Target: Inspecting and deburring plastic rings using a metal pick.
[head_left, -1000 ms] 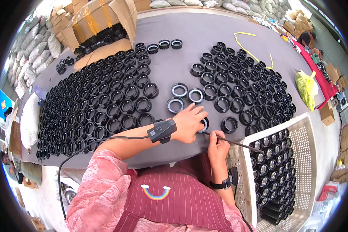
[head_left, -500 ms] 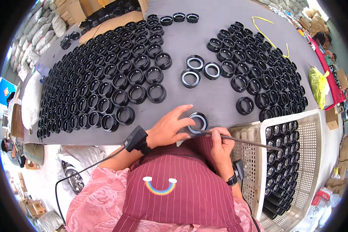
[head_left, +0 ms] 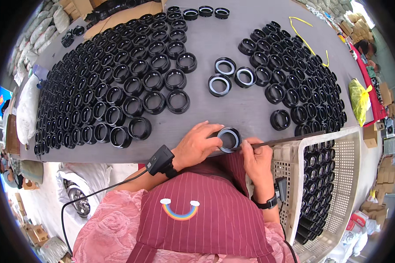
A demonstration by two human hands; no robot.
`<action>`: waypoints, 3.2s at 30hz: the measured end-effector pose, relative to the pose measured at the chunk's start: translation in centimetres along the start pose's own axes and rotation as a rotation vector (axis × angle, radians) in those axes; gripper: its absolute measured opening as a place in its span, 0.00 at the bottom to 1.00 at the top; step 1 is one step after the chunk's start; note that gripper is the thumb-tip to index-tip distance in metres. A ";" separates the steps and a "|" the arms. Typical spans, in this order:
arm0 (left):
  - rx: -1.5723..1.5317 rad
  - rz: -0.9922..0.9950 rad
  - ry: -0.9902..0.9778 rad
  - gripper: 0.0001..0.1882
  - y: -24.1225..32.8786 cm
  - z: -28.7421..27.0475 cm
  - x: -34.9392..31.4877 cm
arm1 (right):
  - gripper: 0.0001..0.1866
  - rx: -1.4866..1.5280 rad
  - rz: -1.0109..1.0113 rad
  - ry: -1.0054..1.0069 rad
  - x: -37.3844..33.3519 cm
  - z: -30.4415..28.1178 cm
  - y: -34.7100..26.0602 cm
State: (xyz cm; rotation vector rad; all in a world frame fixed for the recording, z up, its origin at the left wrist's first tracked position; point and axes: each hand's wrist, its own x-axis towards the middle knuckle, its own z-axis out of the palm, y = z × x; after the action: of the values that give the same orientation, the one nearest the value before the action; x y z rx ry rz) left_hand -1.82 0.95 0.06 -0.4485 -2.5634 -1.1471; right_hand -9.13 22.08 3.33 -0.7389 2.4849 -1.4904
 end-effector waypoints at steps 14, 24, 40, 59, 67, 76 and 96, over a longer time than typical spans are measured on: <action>0.021 0.028 0.017 0.08 -0.2 0.0 0.3 | 0.03 -0.045 -0.355 0.073 1.6 2.0 0.9; -0.167 -0.327 -0.069 0.12 -0.9 1.1 5.8 | 0.08 0.131 -0.265 0.284 -4.0 -1.4 -0.7; 0.361 -0.222 0.446 0.24 -0.7 0.0 8.8 | 0.25 -0.300 0.329 -0.474 -4.9 -2.8 1.2; -0.053 -0.199 0.101 0.37 1.1 -1.8 -1.6 | 0.04 0.593 0.008 0.086 -2.5 1.2 0.7; -0.014 -0.161 0.107 0.14 0.4 -1.3 -2.7 | 0.02 0.186 -0.196 0.042 -0.4 3.3 0.2; 0.049 -0.107 0.094 0.12 -0.2 -1.4 -2.7 | 0.03 -0.139 -0.316 -0.048 1.6 2.3 -1.7; -0.057 -0.175 0.095 0.37 0.0 -1.6 -2.6 | 0.03 0.125 -0.371 -0.104 2.8 3.9 0.4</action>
State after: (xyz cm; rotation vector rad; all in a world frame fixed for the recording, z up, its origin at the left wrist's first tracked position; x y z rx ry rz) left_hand 0.73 -0.70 0.04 -0.1793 -2.5336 -1.2705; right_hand -10.24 17.81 1.37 -1.2703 2.2411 -1.6525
